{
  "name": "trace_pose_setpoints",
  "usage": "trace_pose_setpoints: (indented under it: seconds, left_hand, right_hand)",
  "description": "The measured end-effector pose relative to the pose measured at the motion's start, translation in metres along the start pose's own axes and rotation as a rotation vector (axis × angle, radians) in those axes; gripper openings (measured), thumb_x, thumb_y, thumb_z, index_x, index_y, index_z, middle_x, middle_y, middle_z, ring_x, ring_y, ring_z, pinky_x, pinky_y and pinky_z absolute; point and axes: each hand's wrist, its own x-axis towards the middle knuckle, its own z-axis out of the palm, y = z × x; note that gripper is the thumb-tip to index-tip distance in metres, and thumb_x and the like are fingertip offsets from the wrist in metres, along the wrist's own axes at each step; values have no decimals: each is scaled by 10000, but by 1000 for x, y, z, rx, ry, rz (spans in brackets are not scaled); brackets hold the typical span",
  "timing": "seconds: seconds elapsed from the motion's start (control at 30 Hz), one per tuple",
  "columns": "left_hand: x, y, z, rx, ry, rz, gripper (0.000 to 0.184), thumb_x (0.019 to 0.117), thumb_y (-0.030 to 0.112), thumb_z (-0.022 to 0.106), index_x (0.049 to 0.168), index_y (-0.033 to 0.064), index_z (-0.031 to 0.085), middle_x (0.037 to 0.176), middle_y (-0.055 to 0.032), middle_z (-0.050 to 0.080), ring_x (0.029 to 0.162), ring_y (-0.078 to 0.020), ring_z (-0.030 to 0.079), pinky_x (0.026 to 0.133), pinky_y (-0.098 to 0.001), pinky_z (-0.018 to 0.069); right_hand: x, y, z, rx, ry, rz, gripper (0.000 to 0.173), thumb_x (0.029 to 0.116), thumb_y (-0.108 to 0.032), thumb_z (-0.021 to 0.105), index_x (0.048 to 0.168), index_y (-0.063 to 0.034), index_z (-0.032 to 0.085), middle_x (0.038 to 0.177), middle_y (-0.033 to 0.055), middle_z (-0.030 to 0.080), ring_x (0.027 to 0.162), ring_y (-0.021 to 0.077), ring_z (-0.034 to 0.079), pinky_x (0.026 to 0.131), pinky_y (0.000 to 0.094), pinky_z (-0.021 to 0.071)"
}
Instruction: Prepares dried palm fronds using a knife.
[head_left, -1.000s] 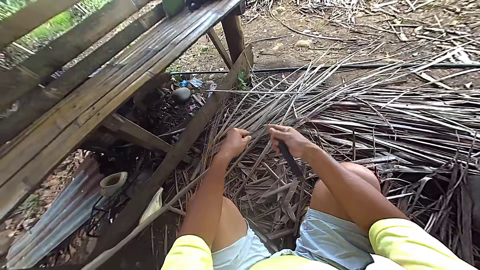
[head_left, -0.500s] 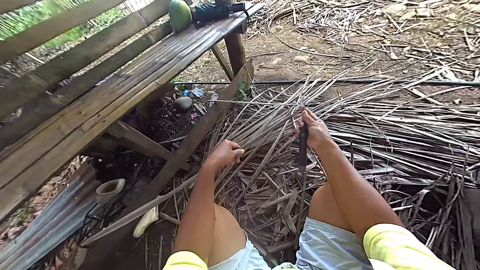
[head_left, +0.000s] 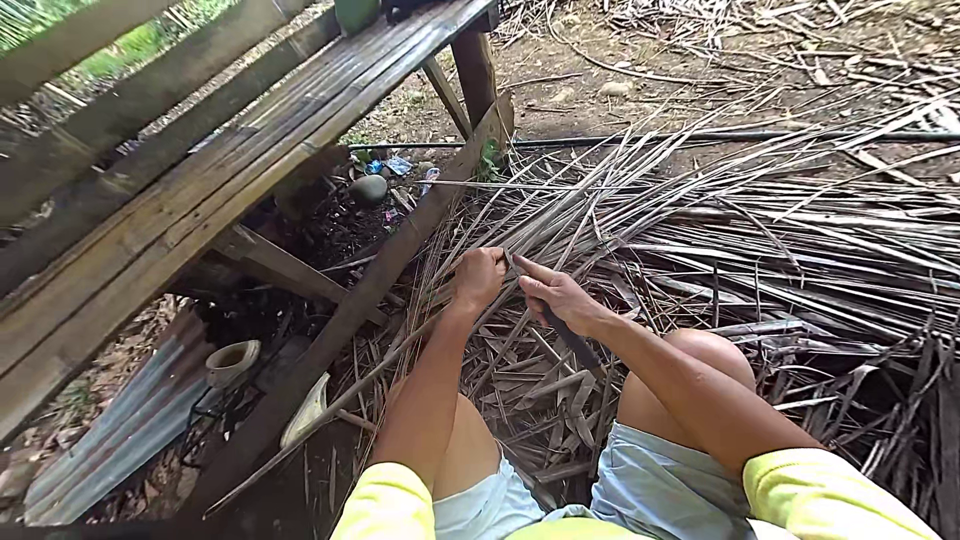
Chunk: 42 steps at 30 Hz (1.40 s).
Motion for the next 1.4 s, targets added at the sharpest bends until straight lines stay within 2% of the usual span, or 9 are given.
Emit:
trace_pose_setpoints:
  seconds: [0.37,0.47,0.53,0.73,0.83,1.0,1.23,1.33,1.4]
  left_hand:
    - [-15,15,19,146,85,56,239,1034,81,537,1012,-60,729,1045,-231,730,1041,-378,705,936,-551,530]
    - [-15,16,22,152,79,38,256,1044,100,525,974,-54,717,999,-230,726,1007,-380,706,901,-559,527]
    - [-15,17,21,152,60,30,260,1053,107,523,1002,-48,725,1006,-230,731,1017,-381,708,916,-556,527]
    - [-4,11,14,79,30,-37,254,1053,95,515,1050,-43,727,1030,-234,726,1035,-376,701,946,-559,525]
    - [-4,10,12,92,-3,-39,273,1067,124,504,1112,-14,736,1097,-214,732,1085,-363,695,975,-554,516]
    - [-12,23,15,188,-39,-55,290,1072,147,512,1215,14,727,1174,-209,727,1146,-363,687,1013,-550,511]
    - [-23,26,10,185,-62,-35,272,1068,132,517,1160,0,736,1125,-221,731,1108,-364,696,997,-540,518]
    - [-37,15,3,81,3,85,226,1056,116,561,1123,-7,738,988,-227,728,916,-380,711,837,-564,557]
    - [-39,8,-3,4,-16,107,223,1056,131,575,1137,1,736,895,-193,712,763,-317,684,737,-509,563]
  right_hand:
    - [-2,3,0,-120,154,-96,459,1107,-304,466,1533,-133,465,629,17,459,430,85,403,397,221,382]
    - [0,8,1,-272,230,-144,431,1099,-324,486,1477,-124,535,650,55,493,449,117,393,416,257,366]
    - [10,13,-3,-360,263,-180,434,1095,-313,501,1462,-86,551,712,90,562,508,160,459,484,327,431]
    - [8,14,-5,-293,128,-118,478,1105,-288,476,1570,-186,435,645,50,477,456,124,406,427,271,376]
    - [17,9,-14,-261,108,-90,494,1095,-198,501,1575,-118,414,687,27,532,484,97,454,462,261,420]
    - [20,9,-21,-284,172,-88,487,1091,-221,515,1552,-83,440,710,24,542,515,86,445,494,258,412]
    - [34,4,-58,-23,356,-62,481,1093,-212,511,1546,-72,434,642,-4,504,451,86,438,418,244,405]
    - [35,-5,-83,87,441,-55,477,1096,-227,504,1552,-111,429,664,-7,512,458,95,469,409,247,431]
    - [34,-9,-103,122,505,-84,449,1096,-228,502,1531,-126,453,673,-12,524,463,87,488,410,239,452]
